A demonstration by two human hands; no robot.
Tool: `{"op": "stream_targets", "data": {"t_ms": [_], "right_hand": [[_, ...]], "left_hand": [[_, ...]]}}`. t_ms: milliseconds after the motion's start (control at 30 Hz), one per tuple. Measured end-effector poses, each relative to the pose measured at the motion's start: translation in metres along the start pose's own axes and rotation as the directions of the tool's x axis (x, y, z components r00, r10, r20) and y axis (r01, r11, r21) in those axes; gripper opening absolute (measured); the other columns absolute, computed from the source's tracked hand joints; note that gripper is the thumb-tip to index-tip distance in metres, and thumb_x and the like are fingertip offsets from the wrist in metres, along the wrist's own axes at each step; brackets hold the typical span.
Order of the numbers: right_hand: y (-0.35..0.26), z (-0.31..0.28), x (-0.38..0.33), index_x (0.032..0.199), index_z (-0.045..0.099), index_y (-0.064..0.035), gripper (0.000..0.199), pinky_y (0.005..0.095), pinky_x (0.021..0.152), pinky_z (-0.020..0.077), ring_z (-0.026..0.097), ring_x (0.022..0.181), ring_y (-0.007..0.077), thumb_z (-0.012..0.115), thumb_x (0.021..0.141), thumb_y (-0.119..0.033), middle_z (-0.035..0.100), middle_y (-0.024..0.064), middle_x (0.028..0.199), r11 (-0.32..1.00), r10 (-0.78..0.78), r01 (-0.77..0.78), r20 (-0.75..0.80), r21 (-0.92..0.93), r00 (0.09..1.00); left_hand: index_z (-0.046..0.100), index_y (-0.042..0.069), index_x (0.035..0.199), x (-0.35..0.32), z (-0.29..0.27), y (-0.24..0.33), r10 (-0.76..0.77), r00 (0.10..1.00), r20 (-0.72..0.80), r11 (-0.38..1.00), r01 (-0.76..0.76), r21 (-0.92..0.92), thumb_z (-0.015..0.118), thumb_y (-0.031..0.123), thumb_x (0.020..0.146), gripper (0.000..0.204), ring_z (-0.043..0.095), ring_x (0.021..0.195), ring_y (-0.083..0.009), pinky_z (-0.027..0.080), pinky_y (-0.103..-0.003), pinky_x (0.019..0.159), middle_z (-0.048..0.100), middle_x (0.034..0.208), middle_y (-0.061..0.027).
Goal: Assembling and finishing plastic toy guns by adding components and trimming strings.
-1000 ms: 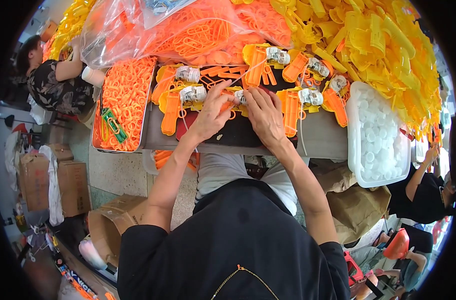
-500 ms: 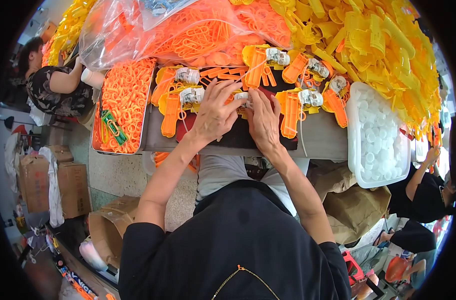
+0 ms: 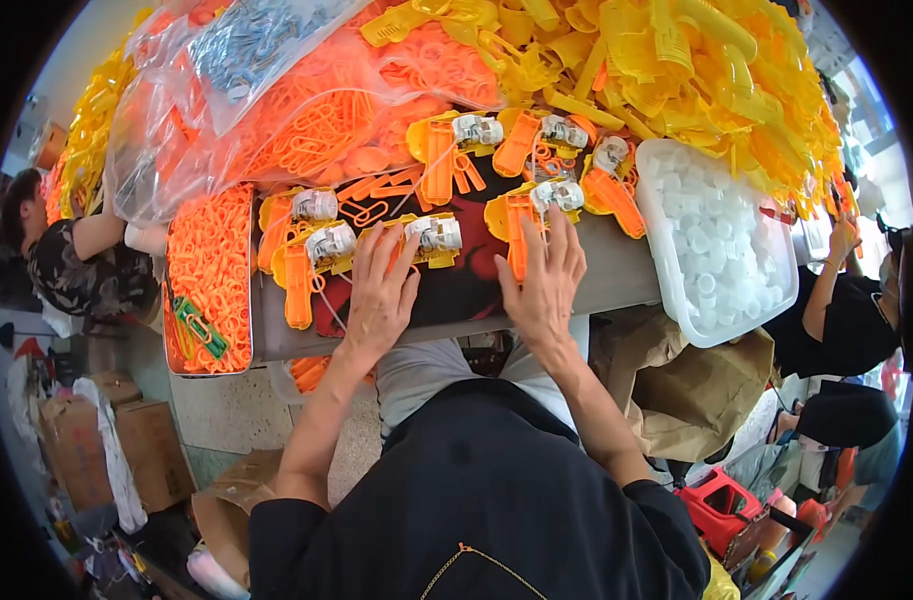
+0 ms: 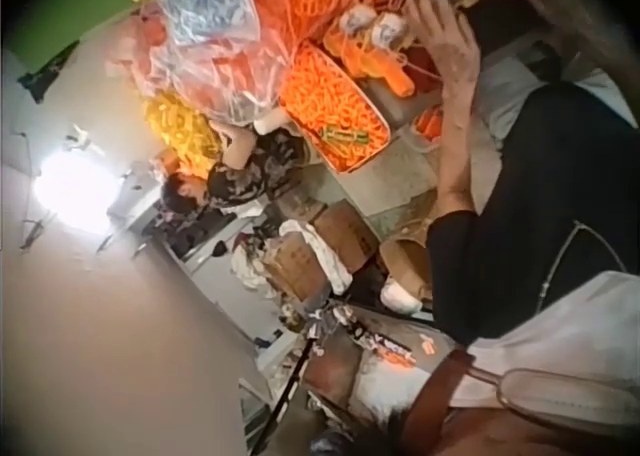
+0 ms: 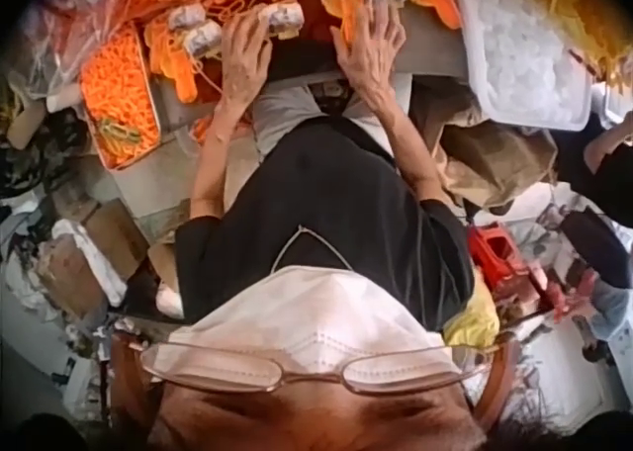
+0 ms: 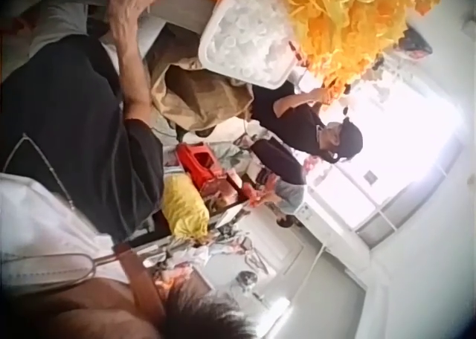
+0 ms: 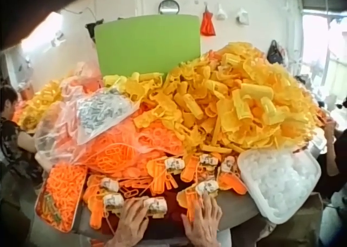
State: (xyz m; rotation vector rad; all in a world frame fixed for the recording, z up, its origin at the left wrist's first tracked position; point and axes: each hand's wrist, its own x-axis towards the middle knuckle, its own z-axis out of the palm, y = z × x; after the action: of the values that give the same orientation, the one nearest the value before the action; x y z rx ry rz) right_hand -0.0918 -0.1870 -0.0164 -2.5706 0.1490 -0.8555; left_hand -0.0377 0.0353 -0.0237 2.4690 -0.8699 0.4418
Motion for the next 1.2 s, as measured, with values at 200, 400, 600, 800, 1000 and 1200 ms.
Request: {"op": "stream_targets", "data": {"t_ms": [200, 400, 600, 800, 1000, 1200], "right_hand": [[0.010, -0.013, -0.024, 0.122, 0.060, -0.0063, 0.044, 0.0466, 0.095, 0.0434, 0.051, 0.116, 0.0383, 0.076, 0.085, -0.024, 0.051, 0.0190, 0.130, 0.990, 0.067, -0.093, 0.231, 0.103, 0.971], [-0.016, 0.010, -0.043, 0.116, 0.065, -0.0047, 0.041, 0.0462, 0.086, 0.0479, 0.057, 0.103, 0.0359, 0.078, 0.078, -0.011, 0.055, 0.0184, 0.118, 0.977, -0.017, -0.021, 0.172, 0.213, 0.985], [0.004, 0.001, -0.039, 0.126, 0.063, -0.0050, 0.040, 0.0435, 0.092, 0.0480, 0.057, 0.106, 0.0351, 0.073, 0.086, -0.005, 0.052, 0.0174, 0.121, 0.968, -0.045, -0.018, 0.247, 0.249, 0.968], [0.006, 0.003, -0.040, 0.126, 0.062, -0.0028, 0.038, 0.0414, 0.095, 0.0467, 0.057, 0.109, 0.0353, 0.069, 0.088, 0.001, 0.052, 0.0182, 0.124, 0.932, -0.073, -0.026, 0.258, 0.360, 0.963], [0.015, 0.000, -0.040, 0.125, 0.063, -0.0046, 0.038, 0.0435, 0.096, 0.0456, 0.056, 0.111, 0.0361, 0.069, 0.087, 0.000, 0.053, 0.0176, 0.124, 0.924, -0.036, -0.039, 0.189, 0.380, 0.981], [0.022, 0.001, -0.048, 0.118, 0.066, -0.0056, 0.031, 0.0440, 0.091, 0.0477, 0.058, 0.109, 0.0370, 0.069, 0.087, -0.001, 0.055, 0.0171, 0.118, 0.908, -0.060, -0.023, 0.185, 0.418, 0.981]], "left_hand": [[0.051, 0.005, 0.143, 0.017, 0.023, 0.010, -0.037, 0.998, -0.058, 0.995, 0.042, 0.090, 0.060, 0.013, 0.095, 0.049, 0.035, 0.141, -0.0398, 0.031, -0.051, 0.116, 0.045, 0.144, -0.0170], [0.049, -0.007, 0.137, 0.017, 0.031, 0.018, -0.048, 0.990, -0.135, 0.995, 0.059, 0.084, 0.063, 0.013, 0.091, 0.052, 0.035, 0.139, -0.0449, 0.030, -0.053, 0.116, 0.046, 0.140, -0.0230], [0.064, 0.005, 0.129, 0.001, -0.019, -0.007, -0.161, 0.921, -0.354, 0.987, 0.160, -0.034, 0.065, 0.008, 0.092, 0.037, 0.042, 0.137, -0.0395, 0.035, -0.050, 0.113, 0.050, 0.141, -0.0179], [0.061, 0.008, 0.127, -0.077, -0.126, -0.102, -0.396, 0.550, -0.736, 0.611, 0.756, 0.236, 0.065, 0.019, 0.092, 0.037, 0.051, 0.119, -0.0333, 0.037, -0.047, 0.105, 0.056, 0.124, -0.0135], [0.061, 0.012, 0.125, -0.118, -0.150, -0.159, -0.510, 0.337, -0.791, 0.325, 0.927, 0.184, 0.060, 0.029, 0.095, 0.035, 0.053, 0.119, -0.0345, 0.042, -0.051, 0.098, 0.061, 0.120, -0.0119], [0.068, 0.002, 0.106, -0.171, -0.171, -0.218, -0.665, 0.531, -0.525, 0.539, 0.828, 0.155, 0.063, 0.023, 0.092, 0.025, 0.066, 0.090, -0.0400, 0.052, -0.049, 0.079, 0.069, 0.093, -0.0211]]}}
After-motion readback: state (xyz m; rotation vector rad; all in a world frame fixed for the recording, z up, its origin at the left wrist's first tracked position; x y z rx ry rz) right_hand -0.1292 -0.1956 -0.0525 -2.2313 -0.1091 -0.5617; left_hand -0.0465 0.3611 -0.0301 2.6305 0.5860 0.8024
